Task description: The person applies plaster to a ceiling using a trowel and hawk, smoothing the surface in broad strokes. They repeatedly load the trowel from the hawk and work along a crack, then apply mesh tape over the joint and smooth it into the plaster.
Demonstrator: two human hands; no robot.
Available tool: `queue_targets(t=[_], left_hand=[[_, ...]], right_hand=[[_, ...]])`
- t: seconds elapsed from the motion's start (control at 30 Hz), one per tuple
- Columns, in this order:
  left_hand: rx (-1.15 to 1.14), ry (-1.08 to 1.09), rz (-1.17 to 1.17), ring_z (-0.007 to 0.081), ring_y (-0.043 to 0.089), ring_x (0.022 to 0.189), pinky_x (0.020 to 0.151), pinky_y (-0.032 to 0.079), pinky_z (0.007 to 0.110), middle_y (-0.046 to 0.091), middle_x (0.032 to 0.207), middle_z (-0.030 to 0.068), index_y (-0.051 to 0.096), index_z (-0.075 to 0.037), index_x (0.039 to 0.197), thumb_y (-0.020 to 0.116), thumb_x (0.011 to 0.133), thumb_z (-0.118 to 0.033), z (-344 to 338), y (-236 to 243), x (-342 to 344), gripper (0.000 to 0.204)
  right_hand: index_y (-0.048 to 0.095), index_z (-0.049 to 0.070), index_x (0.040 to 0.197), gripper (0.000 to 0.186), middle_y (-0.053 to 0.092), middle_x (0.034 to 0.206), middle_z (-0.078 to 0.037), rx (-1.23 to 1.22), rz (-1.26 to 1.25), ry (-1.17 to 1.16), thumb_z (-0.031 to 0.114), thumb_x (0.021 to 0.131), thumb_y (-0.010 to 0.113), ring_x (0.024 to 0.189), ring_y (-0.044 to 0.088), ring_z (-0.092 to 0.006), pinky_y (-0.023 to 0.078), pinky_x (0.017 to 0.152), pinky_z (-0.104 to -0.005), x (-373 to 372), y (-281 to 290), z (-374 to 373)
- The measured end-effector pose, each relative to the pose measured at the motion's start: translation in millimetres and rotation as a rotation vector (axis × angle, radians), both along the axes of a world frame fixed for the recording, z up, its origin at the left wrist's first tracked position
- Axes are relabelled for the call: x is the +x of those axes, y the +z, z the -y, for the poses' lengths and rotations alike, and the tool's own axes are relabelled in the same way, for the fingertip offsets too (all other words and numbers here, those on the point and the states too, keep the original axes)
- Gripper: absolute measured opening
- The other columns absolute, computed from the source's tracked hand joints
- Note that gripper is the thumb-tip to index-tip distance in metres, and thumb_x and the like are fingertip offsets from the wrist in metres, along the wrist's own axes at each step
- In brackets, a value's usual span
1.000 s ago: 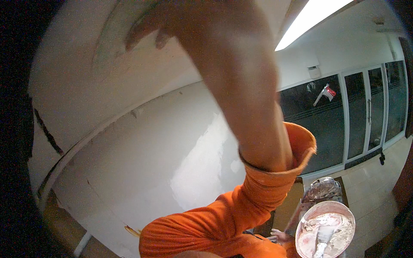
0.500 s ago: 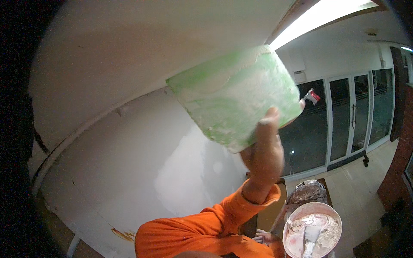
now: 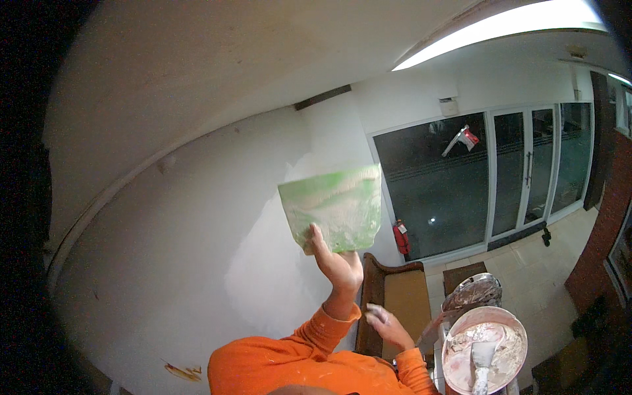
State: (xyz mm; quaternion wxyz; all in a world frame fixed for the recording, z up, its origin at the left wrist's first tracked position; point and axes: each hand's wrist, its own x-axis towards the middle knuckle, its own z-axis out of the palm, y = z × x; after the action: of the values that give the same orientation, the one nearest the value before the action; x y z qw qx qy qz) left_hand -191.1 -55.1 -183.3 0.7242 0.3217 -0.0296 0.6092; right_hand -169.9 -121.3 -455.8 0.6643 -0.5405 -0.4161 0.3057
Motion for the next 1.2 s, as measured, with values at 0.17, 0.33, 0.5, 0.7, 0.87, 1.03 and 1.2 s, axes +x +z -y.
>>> queue_targets(t=[0.17, 0.33, 0.5, 0.7, 0.87, 1.03, 1.2], left_hand=[[-0.147, 0.063, 0.021, 0.0328, 0.048, 0.134, 0.11, 0.042, 0.046, 0.045, 0.146, 0.0195, 0.038, 0.004, 0.148, 0.063, 0.099, -0.015, -29.4, -67.0, 0.2, 0.058], [0.055, 0.02, -0.266, 0.0277, 0.048, 0.13, 0.111, 0.039, 0.044, 0.048, 0.142, 0.0122, 0.039, -0.004, 0.146, 0.054, 0.102, -0.037, -30.2, -125.7, 1.0, 0.057], [-0.122, -0.635, -0.275, 0.0247, 0.051, 0.122, 0.109, 0.041, 0.041, 0.052, 0.136, 0.0114, 0.041, -0.002, 0.143, 0.045, 0.106, -0.045, 11.7, -80.4, -30.2, 0.057], [0.936, -0.193, -0.445, 0.0354, 0.057, 0.114, 0.106, 0.042, 0.047, 0.059, 0.123, 0.0247, 0.049, 0.011, 0.135, 0.042, 0.109, -0.024, 22.6, -164.8, -26.0, 0.044], [0.831, -0.872, -0.338, 0.0491, 0.046, 0.128, 0.113, 0.033, 0.055, 0.045, 0.137, 0.036, 0.035, 0.011, 0.147, 0.062, 0.098, -0.03, 48.0, -69.1, -36.8, 0.069], [1.108, -0.532, 0.082, 0.0435, 0.036, 0.143, 0.118, 0.027, 0.054, 0.039, 0.153, 0.0241, 0.039, 0.002, 0.149, 0.06, 0.097, -0.048, 36.9, -16.8, -7.7, 0.075], [0.662, -0.479, -0.31, 0.0349, 0.052, 0.132, 0.11, 0.041, 0.044, 0.056, 0.14, 0.0233, 0.052, 0.003, 0.139, 0.06, 0.1, -0.03, -6.4, -80.3, 60.9, 0.052]], right_hand=[[0.058, 0.0, 0.127, 0.038, 0.068, 0.107, -0.013, 0.439, 0.282, -0.474, 0.005, 0.09, 0.066, 0.096, 0.066, -0.024, 0.054, 0.085, -0.0361, -30.8, 133.1, 24.3], [0.062, 0.0, 0.114, 0.035, 0.054, 0.128, -0.024, 0.414, 0.654, -0.914, -0.005, 0.08, 0.066, 0.114, 0.056, -0.0358, 0.048, 0.095, -0.0427, -58.7, 204.0, 38.6], [0.067, 0.018, 0.121, 0.038, 0.039, 0.145, -0.029, 0.014, 1.133, -1.196, 0.017, 0.083, 0.071, 0.136, 0.034, -0.0504, 0.031, 0.113, -0.0602, -73.6, 204.5, 54.6], [0.068, 0.014, 0.109, 0.028, 0.047, 0.142, -0.027, -0.199, 1.189, -1.417, 0.008, 0.082, 0.071, 0.139, 0.034, -0.0506, 0.028, 0.114, -0.0614, -77.2, 254.4, 82.1], [0.064, 0.009, 0.108, 0.024, 0.064, 0.117, -0.023, -0.147, 1.266, -1.295, 0.028, 0.093, 0.067, 0.113, 0.058, -0.0432, 0.039, 0.102, -0.0582, -59.5, 271.6, 100.3], [0.058, -0.002, 0.124, 0.045, 0.063, 0.107, -0.02, -0.117, 1.529, -1.443, 0.021, 0.088, 0.073, 0.095, 0.063, -0.0362, 0.051, 0.079, -0.0474, -54.2, 320.0, 117.3], [0.06, 0.001, 0.125, 0.036, 0.063, 0.101, -0.018, -0.076, 1.868, -1.532, 0.003, 0.09, 0.067, 0.088, 0.064, -0.0325, 0.055, 0.075, -0.0428, -39.4, 380.4, 144.6]])
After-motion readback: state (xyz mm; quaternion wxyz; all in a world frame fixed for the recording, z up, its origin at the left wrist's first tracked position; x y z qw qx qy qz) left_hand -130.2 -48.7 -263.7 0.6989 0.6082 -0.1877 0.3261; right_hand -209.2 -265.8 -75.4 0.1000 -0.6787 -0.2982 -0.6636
